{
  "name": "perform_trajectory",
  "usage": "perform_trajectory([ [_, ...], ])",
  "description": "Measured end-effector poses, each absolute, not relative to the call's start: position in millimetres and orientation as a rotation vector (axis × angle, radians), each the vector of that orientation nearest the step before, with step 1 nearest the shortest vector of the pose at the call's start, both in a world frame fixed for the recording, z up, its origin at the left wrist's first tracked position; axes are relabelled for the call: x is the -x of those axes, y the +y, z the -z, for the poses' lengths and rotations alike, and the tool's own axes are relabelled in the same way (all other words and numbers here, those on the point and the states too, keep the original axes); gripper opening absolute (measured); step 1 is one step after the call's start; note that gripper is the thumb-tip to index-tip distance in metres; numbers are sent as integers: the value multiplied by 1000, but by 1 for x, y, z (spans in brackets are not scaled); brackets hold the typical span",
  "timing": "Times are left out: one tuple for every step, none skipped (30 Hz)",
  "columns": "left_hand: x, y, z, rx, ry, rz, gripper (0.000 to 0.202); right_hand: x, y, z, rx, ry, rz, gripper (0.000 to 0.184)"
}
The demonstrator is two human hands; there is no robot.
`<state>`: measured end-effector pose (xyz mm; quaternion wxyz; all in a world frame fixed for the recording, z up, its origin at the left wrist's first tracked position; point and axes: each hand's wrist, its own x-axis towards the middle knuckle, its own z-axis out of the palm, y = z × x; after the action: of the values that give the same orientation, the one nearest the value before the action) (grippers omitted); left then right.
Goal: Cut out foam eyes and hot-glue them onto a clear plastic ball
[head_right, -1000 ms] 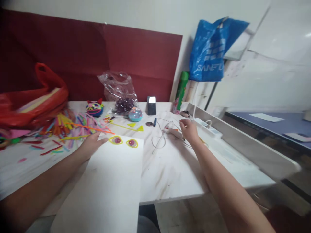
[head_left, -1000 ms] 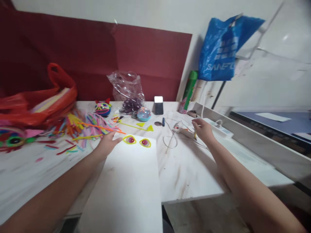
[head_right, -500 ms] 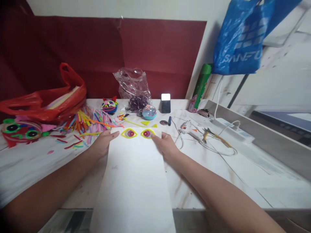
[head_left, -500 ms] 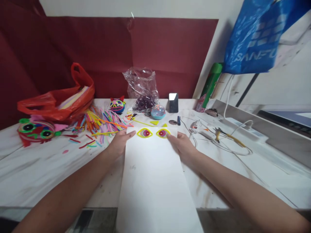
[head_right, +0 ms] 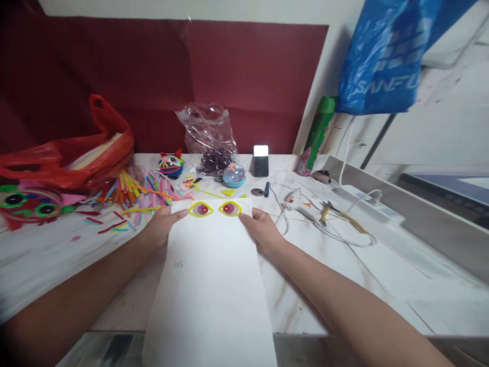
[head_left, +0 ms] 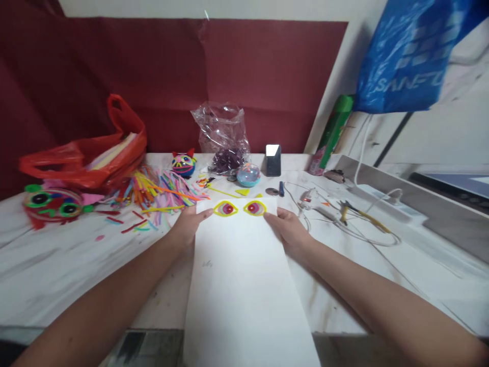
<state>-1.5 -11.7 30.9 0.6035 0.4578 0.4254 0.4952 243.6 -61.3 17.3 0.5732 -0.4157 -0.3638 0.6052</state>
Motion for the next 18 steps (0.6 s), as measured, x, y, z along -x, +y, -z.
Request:
perform_trajectory([
  [1, -13, -30, -1056, 978, -1144, 32, -244, -61, -17, 968, -841, -1419, 23],
  [0, -13, -30, -1054, 975, -1148, 30, -245, -61, -17, 947, -834, -1433, 25],
  [0, -14, -30, -1054, 976, -1152, 29, -246, -61, -16, 921, -830, -1452, 26],
  [-1, -14, -30, -1053, 977, -1158, 29, -247, -60, -16, 898, -825, -1474, 27],
  [-1, -15, -30, -1054, 973, -1164, 29, -248, -59, -15, 883, -822, -1499, 28],
  [0, -15, -30, -1053, 968, -1169, 31, -248, -58, -15, 881, -819, -1521, 27],
  [0, -16, -31, -1054, 959, -1169, 32, -248, -58, -14, 889, -817, -1538, 26],
  [0, -16, -31, -1058, 948, -1163, 33, -248, -58, -14, 903, -814, -1547, 25],
  [0, -17, -31, -1063, 941, -1158, 34, -248, -58, -13, 920, -811, -1547, 25],
  [0, -17, -32, -1070, 941, -1154, 36, -247, -57, -13, 933, -809, -1539, 24],
  [0, -18, -32, -1079, 947, -1152, 38, -247, -57, -14, 938, -809, -1523, 24],
  [0, -18, -32, -1091, 955, -1152, 40, -247, -57, -14, 936, -812, -1509, 24],
  [0, -18, -32, -1102, 963, -1156, 42, -247, -57, -14, 935, -818, -1500, 24],
  [-1, -19, -32, -1110, 972, -1159, 45, -247, -57, -15, 939, -825, -1496, 24],
  [-1, -18, -32, -1119, 976, -1155, 46, -247, -56, -15, 949, -828, -1491, 24],
  [-2, -18, -32, -1128, 977, -1146, 46, -247, -56, -15, 964, -827, -1485, 24],
  [-2, -17, -31, -1142, 982, -1142, 45, -247, -55, -16, 982, -824, -1475, 24],
  [-1, -16, -31, -1174, 996, -1148, 44, -247, -54, -16, 996, -820, -1461, 23],
])
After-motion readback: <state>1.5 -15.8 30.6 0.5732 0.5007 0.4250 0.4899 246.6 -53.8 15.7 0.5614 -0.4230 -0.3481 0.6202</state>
